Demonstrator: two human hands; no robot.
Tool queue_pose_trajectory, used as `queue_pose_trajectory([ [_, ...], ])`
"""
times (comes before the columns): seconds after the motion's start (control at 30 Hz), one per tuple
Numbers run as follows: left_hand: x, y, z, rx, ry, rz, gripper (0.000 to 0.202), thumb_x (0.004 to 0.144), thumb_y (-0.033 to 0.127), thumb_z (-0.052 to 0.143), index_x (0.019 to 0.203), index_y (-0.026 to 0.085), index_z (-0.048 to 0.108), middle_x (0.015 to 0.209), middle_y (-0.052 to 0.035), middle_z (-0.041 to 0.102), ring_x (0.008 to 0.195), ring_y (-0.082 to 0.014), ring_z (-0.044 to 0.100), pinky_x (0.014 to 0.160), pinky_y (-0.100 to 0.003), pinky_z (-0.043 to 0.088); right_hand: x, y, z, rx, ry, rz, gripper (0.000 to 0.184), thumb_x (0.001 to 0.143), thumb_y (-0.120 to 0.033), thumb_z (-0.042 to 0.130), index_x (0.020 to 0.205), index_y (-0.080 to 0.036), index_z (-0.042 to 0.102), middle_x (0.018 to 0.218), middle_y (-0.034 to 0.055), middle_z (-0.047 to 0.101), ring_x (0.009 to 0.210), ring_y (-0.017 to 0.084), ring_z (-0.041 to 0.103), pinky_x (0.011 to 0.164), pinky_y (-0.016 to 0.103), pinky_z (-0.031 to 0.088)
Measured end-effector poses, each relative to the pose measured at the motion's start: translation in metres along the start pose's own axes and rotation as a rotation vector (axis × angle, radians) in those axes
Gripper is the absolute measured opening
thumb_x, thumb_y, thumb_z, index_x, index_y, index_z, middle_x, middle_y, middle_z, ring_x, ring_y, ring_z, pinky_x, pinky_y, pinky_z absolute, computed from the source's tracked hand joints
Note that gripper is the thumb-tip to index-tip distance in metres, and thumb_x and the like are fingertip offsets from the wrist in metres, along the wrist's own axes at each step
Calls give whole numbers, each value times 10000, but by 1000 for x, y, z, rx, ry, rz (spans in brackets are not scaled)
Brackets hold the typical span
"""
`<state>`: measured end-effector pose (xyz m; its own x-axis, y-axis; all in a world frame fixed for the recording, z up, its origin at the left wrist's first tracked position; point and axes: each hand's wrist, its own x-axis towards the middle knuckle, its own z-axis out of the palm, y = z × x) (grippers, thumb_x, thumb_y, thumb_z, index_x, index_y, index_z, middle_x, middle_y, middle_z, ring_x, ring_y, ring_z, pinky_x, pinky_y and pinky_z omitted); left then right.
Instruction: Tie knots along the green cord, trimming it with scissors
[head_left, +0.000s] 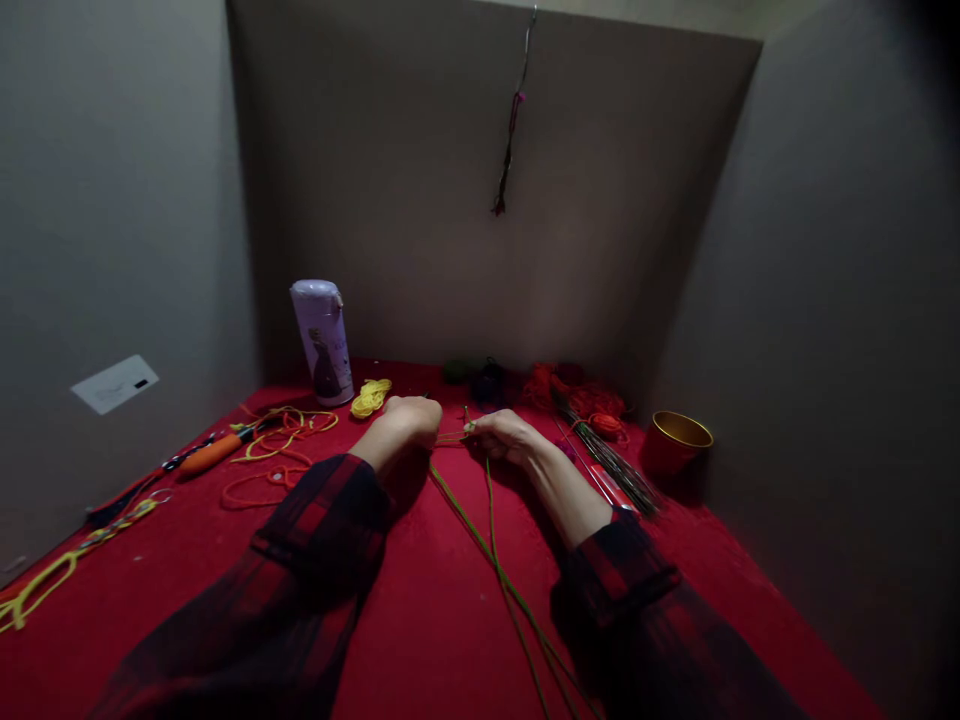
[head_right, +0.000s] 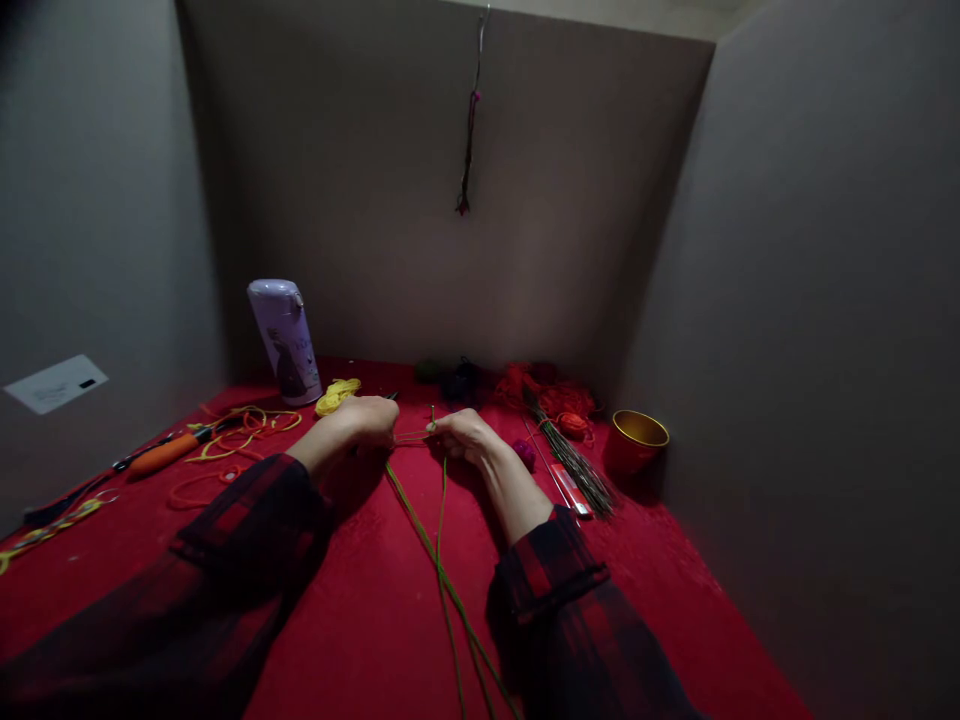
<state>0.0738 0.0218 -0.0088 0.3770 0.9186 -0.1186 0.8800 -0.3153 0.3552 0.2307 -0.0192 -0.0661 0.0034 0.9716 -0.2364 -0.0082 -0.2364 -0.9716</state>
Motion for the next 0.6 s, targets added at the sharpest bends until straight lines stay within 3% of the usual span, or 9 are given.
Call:
queue_pose_trajectory([
  [0.07,1,-3,0,-16,127,-9,401,402,-89,690,309,175,402,361,-28,427,754,-309,619,678,-303,415,0,-1,0,-12,-7,37,213,694,-99,547,548,-175,413,422,-84,268,389,46,162,372,206,87],
  [0.13,1,-5,-1,12,183,-2,307,445,-63,681,371,163,486,469,-68,538,827,-318,624,738,-333,425,0,-1,0,-15,0,54,200,698,-101,542,557,-174,419,423,-87,267,385,44,160,370,205,84],
  [0.2,1,-3,-1,57,207,29,155,543,0,656,530,151,622,659,-120,648,870,-304,627,754,-339,430,1,-1,0,-23,6,56,181,706,-119,544,571,-171,435,427,-87,275,380,42,166,367,203,88],
  [0.3,3,6,6,-63,172,118,174,653,72,602,765,158,704,818,-106,692,837,-233,633,698,-274,436,2,1,0,-47,-9,24,159,705,-141,555,582,-164,457,426,-90,276,373,40,174,362,200,100],
  [0.47,13,20,28,-346,-18,31,136,681,103,593,767,109,698,496,-16,575,469,-129,529,473,-217,365,3,3,-1,-85,-17,-4,197,681,-153,572,542,-162,433,406,-81,304,359,36,207,355,202,116],
  [0.6,18,14,36,-477,-80,21,255,674,43,541,878,104,683,434,30,509,392,-94,460,422,-198,301,2,3,-2,-82,-41,6,163,684,-162,561,569,-160,445,404,-95,284,346,29,175,357,202,94],
])
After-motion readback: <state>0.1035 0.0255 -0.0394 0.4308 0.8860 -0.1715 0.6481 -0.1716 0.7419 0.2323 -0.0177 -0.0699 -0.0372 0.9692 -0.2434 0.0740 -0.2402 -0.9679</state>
